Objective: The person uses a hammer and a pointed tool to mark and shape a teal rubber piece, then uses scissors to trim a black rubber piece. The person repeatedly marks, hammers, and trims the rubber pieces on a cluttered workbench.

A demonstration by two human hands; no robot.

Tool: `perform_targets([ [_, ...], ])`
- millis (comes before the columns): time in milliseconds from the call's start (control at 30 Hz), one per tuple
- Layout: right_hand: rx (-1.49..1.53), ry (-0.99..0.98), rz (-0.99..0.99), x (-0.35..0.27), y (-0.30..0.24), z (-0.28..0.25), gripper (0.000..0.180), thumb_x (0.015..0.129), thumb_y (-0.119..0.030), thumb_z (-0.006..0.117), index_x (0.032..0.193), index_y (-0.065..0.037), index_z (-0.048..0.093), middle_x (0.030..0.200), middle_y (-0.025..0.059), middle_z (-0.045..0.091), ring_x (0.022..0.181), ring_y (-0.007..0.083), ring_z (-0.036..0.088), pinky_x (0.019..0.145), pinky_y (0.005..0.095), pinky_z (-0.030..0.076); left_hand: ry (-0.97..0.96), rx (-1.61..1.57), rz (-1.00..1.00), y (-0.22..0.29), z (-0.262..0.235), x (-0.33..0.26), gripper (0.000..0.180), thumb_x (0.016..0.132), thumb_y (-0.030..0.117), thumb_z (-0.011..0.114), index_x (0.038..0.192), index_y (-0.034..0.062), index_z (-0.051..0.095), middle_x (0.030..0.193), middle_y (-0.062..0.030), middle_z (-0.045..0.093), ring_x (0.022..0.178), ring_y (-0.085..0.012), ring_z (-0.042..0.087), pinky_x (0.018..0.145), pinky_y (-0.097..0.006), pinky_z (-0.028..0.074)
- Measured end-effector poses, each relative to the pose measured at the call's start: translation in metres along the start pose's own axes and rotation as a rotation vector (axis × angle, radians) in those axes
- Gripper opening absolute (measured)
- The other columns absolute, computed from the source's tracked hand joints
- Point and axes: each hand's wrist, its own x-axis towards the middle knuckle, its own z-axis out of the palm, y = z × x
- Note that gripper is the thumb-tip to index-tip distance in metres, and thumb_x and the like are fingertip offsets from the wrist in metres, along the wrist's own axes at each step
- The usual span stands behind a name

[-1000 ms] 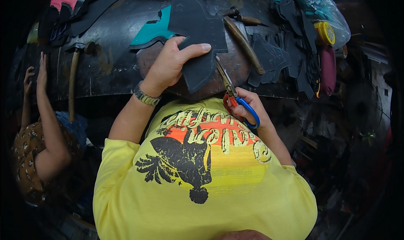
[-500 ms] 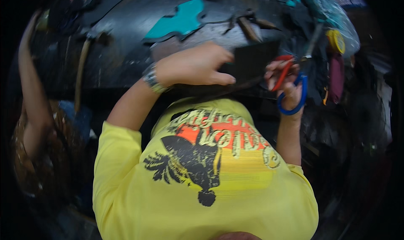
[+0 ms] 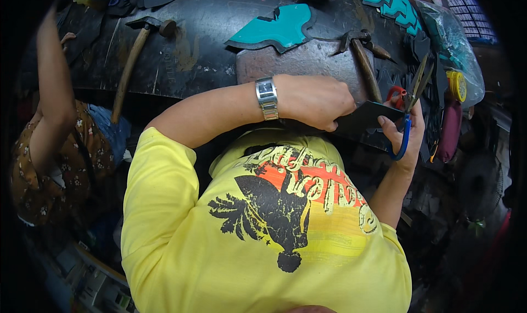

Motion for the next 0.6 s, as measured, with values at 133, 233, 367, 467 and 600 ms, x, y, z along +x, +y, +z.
perform_targets([
  [133, -0.049, 0.016, 0.053, -0.002, -0.001, -0.001, 0.047, 0.076, 0.006, 0.073, 0.119, -0.002, 0.056, 0.100, 0.0028, 0.059, 0.091, 0.0081, 0.057, 0.081, 0.0209, 0.045, 0.015, 0.059, 0.062, 0.001, 0.001, 0.000, 0.027, 0.081, 0.013, 0.074, 0.099, -0.0070, 0.068, 0.083, -0.0257, 0.070, 0.082, -0.0419, 0.070, 0.075, -0.048, 0.056],
  [233, -0.067, 0.007, 0.042, -0.002, -0.001, -0.003, 0.048, 0.075, 0.006, 0.073, 0.119, -0.002, 0.056, 0.100, 0.0028, 0.059, 0.090, 0.0079, 0.056, 0.080, 0.0206, 0.045, 0.026, 0.078, 0.080, 0.003, 0.001, -0.001, 0.028, 0.081, 0.011, 0.074, 0.102, -0.0069, 0.068, 0.083, -0.0256, 0.070, 0.082, -0.0420, 0.070, 0.076, -0.047, 0.056],
  [367, -0.081, 0.054, 0.000, -0.001, -0.002, -0.007, 0.048, 0.074, 0.004, 0.075, 0.118, -0.003, 0.057, 0.103, 0.0028, 0.059, 0.091, 0.0091, 0.056, 0.080, 0.0216, 0.045, 0.096, -0.118, -0.007, 0.001, -0.003, -0.004, 0.036, 0.081, 0.009, 0.074, 0.114, -0.0026, 0.066, 0.091, -0.0251, 0.072, 0.088, -0.0390, 0.072, 0.079, -0.044, 0.056],
  [467, 0.161, 0.258, -0.086, 0.004, 0.000, -0.002, 0.045, 0.074, 0.001, 0.076, 0.116, -0.004, 0.060, 0.104, 0.0028, 0.060, 0.088, 0.0120, 0.059, 0.078, 0.0235, 0.047, 0.386, -0.566, 0.005, -0.008, -0.007, -0.012, 0.039, 0.087, 0.011, 0.073, 0.125, 0.0050, 0.063, 0.124, -0.0162, 0.069, 0.108, -0.0294, 0.069, 0.094, -0.040, 0.054],
  [600, 0.631, 0.515, -0.086, 0.018, 0.007, 0.019, 0.043, 0.077, 0.006, 0.073, 0.116, -0.004, 0.060, 0.103, 0.0078, 0.069, 0.091, 0.0221, 0.070, 0.085, 0.0331, 0.058, 0.483, -1.822, 0.226, -0.011, 0.016, -0.019, 0.051, 0.095, 0.022, 0.070, 0.140, 0.0048, 0.051, 0.133, -0.0099, 0.063, 0.122, -0.0269, 0.061, 0.108, -0.044, 0.047],
])
